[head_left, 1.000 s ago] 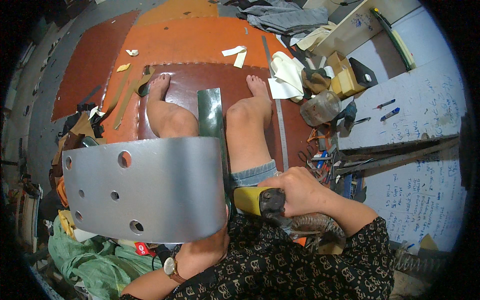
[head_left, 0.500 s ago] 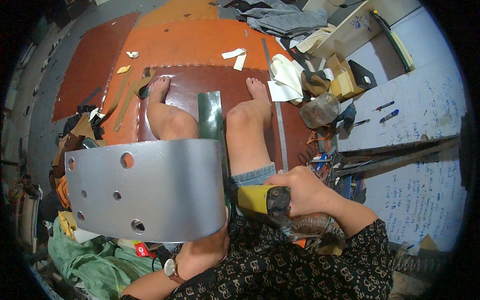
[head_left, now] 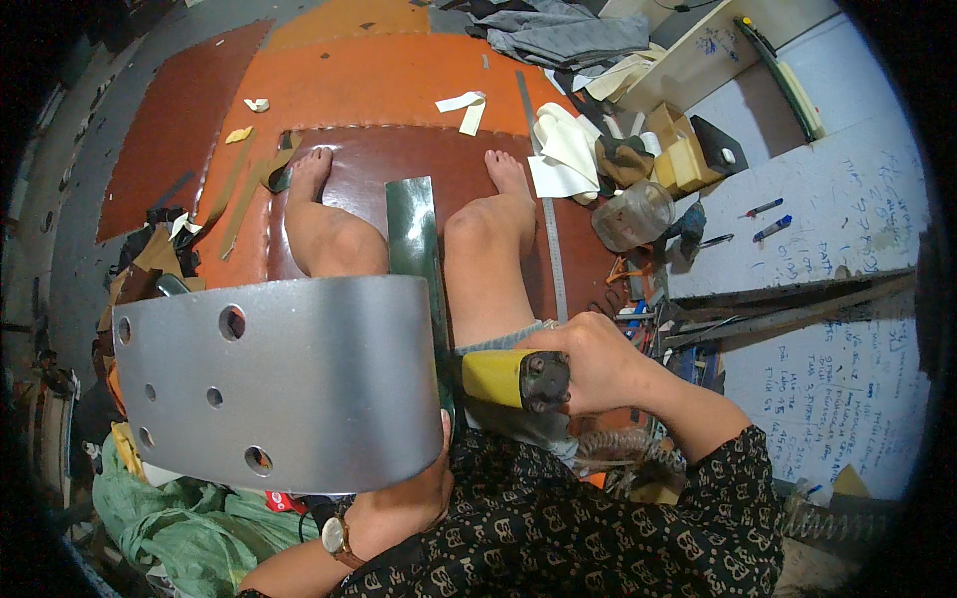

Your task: The person sits on the floor and assembles a shoe component by attaching a green strip to a silver metal plate using a staple gun. They repeatedly position the parts, fire staples, and trim excess material with scissors.

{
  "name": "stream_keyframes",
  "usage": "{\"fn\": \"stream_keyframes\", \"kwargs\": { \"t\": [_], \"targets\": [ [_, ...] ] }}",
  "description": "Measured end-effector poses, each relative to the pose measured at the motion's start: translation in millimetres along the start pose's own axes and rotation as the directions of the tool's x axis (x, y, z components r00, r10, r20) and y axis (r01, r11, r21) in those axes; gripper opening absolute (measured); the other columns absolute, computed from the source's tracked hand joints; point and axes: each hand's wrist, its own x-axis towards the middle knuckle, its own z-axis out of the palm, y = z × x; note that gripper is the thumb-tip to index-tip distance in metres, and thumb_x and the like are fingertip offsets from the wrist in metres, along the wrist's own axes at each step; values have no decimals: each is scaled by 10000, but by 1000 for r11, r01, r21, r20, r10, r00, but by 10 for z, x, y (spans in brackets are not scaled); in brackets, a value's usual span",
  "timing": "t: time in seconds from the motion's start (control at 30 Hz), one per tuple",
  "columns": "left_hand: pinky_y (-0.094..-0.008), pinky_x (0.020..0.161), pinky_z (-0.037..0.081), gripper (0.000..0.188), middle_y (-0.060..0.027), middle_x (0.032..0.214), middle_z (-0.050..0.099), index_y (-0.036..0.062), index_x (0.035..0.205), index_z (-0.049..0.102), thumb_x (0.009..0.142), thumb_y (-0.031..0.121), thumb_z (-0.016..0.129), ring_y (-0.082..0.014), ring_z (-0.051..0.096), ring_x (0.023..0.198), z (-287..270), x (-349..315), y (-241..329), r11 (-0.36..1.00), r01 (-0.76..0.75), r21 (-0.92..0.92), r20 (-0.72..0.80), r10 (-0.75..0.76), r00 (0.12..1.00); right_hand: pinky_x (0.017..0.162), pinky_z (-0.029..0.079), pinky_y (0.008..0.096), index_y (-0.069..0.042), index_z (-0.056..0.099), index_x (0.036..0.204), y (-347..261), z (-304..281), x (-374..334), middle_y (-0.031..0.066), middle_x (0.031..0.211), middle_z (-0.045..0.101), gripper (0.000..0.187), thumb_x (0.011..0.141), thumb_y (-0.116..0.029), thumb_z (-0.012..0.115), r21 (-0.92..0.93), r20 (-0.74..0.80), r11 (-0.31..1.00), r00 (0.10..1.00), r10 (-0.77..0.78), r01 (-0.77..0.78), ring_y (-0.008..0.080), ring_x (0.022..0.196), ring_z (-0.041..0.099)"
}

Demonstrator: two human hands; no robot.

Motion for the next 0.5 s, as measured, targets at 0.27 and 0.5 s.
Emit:
{"fn": "stream_keyframes", "kwargs": {
  "t": [0.27, 0.5],
  "targets": [
    [-482, 1093, 507, 625, -507, 1618, 244, -191, 1383, 558, 853, 102, 714, -532, 615, 1195, -14, -4, 6, 999, 17, -30, -22, -18, 1000, 802, 613, 501, -102, 811, 1100, 23, 25, 41, 187, 943, 790, 461, 639, -111, 818, -19, 3, 1000, 1000, 10, -10, 422, 865, 758],
    [-494, 1080, 519, 631, -489, 1633, 230, -188, 1391, 553, 847, 88, 716, -544, 609, 1192, 18, -10, -2, 999, 12, -35, -35, -14, 999, 803, 612, 502, -92, 814, 1088, -1, 12, 61, 194, 929, 788, 426, 663, -124, 819, -3, 9, 1000, 1000, 8, -8, 420, 861, 761]
  ]
}}
